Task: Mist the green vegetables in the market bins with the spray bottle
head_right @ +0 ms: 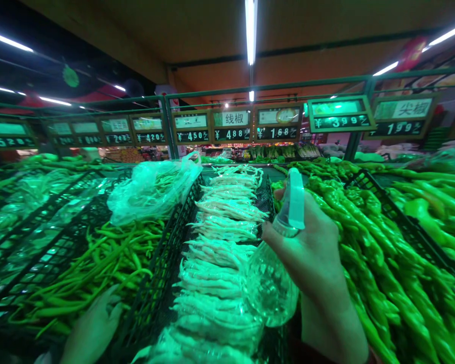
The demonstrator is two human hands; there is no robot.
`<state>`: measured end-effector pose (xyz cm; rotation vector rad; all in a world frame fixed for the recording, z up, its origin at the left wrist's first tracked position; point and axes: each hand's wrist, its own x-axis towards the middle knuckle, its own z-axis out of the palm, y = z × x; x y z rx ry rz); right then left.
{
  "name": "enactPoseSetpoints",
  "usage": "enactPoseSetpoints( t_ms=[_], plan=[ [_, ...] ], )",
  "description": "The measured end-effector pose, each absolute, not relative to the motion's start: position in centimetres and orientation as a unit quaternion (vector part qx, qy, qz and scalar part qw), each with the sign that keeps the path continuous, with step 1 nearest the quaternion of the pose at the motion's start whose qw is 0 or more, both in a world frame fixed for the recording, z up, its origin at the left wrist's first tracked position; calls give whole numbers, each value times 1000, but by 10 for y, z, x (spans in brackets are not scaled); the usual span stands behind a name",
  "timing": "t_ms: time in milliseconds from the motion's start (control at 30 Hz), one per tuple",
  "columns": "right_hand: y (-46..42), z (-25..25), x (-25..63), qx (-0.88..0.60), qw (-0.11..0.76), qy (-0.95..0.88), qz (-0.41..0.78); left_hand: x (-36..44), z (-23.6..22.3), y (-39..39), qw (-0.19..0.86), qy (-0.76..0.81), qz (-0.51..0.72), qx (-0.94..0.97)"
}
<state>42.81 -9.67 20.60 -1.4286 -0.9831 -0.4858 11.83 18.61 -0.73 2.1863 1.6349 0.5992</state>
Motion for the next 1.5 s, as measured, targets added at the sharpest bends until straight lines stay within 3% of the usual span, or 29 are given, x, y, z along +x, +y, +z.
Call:
enactPoseSetpoints(
  t_ms=[333, 833, 1500],
  plan=[
    [-77, 196, 403, -578, 633, -507, -92, 117, -11, 186, 172, 565, 226, 774],
    [-66, 199, 374, -577, 582, -558, -130, 119, -8, 183, 168, 562, 236, 775],
    [-49, 175, 347, -534, 589, -606, -36, 121, -8, 180, 170, 553, 247, 778]
  ],
)
